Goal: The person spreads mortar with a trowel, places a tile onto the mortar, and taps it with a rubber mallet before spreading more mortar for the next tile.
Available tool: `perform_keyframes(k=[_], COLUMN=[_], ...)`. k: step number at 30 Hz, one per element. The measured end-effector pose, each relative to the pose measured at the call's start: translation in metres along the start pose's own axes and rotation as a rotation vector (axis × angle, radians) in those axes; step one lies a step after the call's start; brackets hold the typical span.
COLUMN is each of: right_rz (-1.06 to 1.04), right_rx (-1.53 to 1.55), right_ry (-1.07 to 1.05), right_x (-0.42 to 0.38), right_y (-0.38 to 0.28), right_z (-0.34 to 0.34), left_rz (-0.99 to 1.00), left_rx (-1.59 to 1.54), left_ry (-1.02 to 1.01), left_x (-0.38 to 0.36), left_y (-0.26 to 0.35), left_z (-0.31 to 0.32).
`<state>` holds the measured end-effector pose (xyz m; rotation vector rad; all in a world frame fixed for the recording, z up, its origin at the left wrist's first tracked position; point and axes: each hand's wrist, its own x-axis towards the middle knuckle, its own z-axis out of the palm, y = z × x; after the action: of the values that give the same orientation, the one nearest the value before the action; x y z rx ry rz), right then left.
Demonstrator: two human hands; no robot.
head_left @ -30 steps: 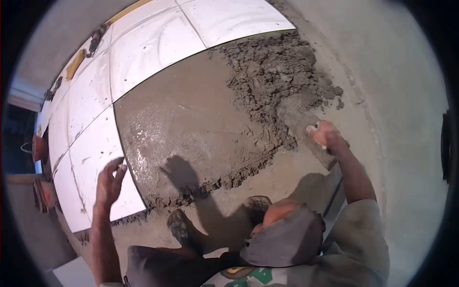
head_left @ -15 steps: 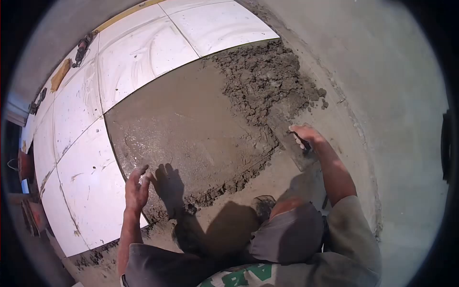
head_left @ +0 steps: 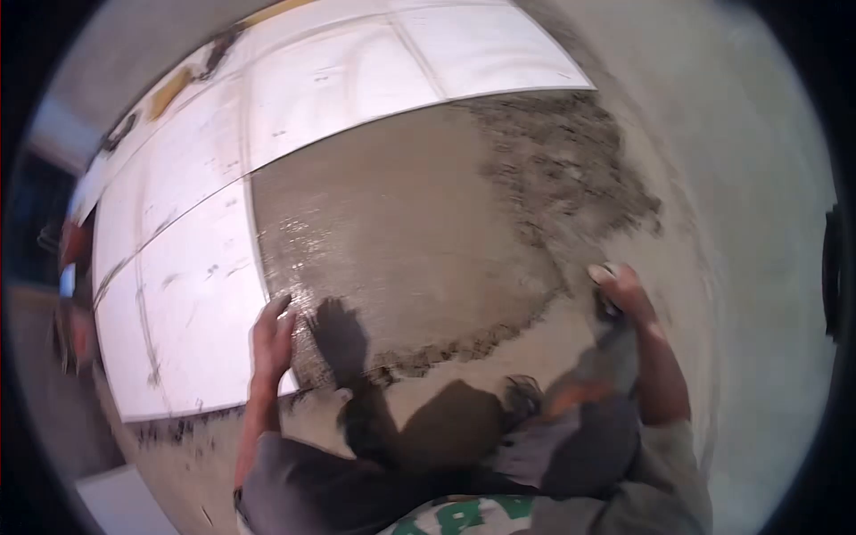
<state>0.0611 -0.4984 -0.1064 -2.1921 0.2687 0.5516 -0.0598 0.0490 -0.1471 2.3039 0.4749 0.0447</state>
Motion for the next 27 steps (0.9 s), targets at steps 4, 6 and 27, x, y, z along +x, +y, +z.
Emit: perform_keyframes(k=[4, 6, 27], right_rz=[-0.044, -0.065, -0.921], right_rx=[-0.15, -0.177, -0.849], right_ry=[-0.11, -0.141, -0.019], right_x=[0.027, 0.039, 0.174], right_y=[-0.059, -0.09, -0.328], right_z=[0.025, 0.048, 0.359], left_rz=[0.109, 0.07, -0.163], left_rx=[0.012, -0.016, -0.199], left_ry=[0.024, 0.051, 0.243], left_x=[0.007, 0.007, 0.03], left_y=[-0.003, -0.012, -0.099], left_z=[0.0, -0.001, -0.049])
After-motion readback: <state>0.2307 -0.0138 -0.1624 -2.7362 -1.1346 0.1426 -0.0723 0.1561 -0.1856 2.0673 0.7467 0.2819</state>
